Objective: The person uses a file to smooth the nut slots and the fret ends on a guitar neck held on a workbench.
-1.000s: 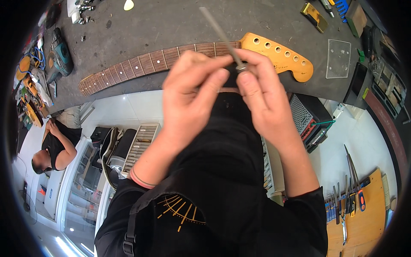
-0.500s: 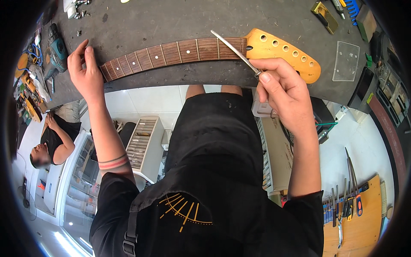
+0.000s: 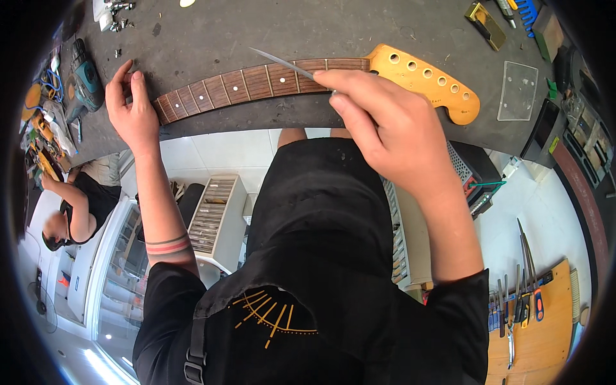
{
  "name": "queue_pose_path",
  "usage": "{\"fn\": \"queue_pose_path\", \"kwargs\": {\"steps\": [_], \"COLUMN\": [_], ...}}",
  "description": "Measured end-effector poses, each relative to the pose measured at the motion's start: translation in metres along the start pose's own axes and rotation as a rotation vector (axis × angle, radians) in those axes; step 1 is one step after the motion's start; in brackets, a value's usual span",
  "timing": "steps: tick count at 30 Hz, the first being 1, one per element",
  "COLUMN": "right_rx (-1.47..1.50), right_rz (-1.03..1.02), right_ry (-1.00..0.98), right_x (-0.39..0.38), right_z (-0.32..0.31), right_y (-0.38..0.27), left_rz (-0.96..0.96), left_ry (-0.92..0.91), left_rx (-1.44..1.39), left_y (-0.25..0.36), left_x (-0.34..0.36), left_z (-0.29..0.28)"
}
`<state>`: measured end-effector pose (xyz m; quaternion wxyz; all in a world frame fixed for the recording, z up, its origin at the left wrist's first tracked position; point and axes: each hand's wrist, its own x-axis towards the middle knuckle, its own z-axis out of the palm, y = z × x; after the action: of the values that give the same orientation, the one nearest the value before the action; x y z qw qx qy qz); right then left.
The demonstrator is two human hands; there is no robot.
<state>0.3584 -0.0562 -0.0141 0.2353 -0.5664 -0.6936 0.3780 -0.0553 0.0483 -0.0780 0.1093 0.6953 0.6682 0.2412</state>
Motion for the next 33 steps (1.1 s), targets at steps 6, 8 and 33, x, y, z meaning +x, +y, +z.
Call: {"fn": "queue_pose_path", "kwargs": {"steps": [6, 8, 33], "right_rx": [0.514, 0.631, 0.076], "right_rz": [0.544, 0.722, 0.19], "right_ry": [0.013, 0.0, 0.037], "right_x": [-0.04, -0.05, -0.012], "right_z": [-0.016, -0.022, 0.009], "right_y": [0.001, 0.006, -0.008], "left_rz": [-0.016, -0.028, -0.004], "left_ry": [0.016, 0.01, 0.0], "left_rx": [-0.025, -0.016, -0.038], "left_y": [-0.002, 0.001, -0.005], "left_x": [-0.002, -0.001, 0.0], "left_z": [-0.001, -0.001, 0.0]}}
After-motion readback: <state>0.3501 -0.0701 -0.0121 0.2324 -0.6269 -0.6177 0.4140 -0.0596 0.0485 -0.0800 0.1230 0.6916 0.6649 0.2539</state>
